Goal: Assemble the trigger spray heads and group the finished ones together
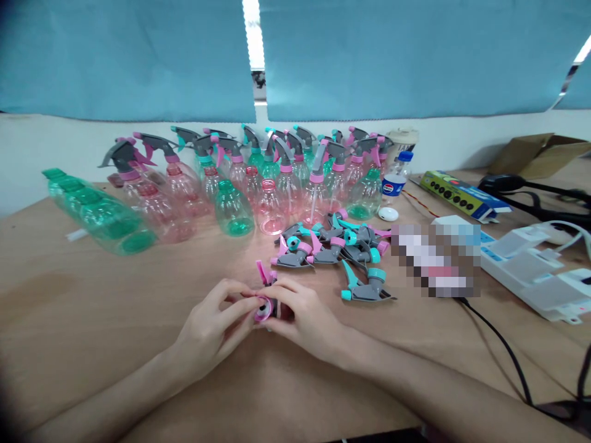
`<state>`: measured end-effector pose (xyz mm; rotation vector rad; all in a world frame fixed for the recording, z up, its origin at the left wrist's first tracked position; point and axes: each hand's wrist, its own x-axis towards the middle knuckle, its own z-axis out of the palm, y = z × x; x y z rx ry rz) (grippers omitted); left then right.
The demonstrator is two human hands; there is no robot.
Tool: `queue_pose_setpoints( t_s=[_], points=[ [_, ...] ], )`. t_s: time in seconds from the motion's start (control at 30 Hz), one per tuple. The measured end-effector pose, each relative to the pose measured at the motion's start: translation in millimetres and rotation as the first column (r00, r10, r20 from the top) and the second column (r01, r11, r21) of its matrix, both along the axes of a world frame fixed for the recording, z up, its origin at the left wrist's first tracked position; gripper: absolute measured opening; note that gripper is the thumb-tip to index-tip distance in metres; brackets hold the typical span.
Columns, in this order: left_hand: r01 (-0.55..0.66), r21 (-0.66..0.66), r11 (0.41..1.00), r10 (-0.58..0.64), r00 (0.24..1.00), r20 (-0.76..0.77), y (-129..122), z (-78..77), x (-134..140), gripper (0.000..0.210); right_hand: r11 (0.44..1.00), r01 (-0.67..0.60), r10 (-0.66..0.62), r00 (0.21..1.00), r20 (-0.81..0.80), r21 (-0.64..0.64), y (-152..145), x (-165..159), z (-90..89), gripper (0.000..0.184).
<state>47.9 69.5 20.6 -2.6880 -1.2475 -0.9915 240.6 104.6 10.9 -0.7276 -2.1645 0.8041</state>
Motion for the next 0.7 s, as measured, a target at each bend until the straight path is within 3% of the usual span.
queue_pose_setpoints(
  t_s=[0.13, 0.3, 0.5, 0.7],
  points=[
    [0.002, 0.004, 1.000, -0.002, 1.000, -0.020, -0.9, 1.8, 2.0, 0.018, 1.000, 0.005, -0.005, 1.000, -0.024, 0.006, 0.8, 0.2, 0.5, 0.027],
    [-0.089, 0.096, 0.991, 0.094, 0.994, -0.046, 4.4, 2.7, 0.4, 0.018, 1.000, 0.019, -0.020, 0.999, -0.037, -0.006, 5.0, -0.4, -3.0, 0.033],
    [0.024, 0.091, 0.996, -0.022, 1.000, -0.021, 7.3, 0.7, -2.0, 0.020, 1.000, 0.006, -0.006, 1.000, -0.020, -0.001, 6.7, 1.7, -1.9, 0.031],
    [-0.059, 0.134, 0.989, 0.060, 0.998, -0.002, 9.3, 4.0, -1.7, 0.014, 1.000, -0.005, 0.006, 1.000, 0.016, -0.015, 9.1, -0.3, -3.9, 0.032]
  ],
)
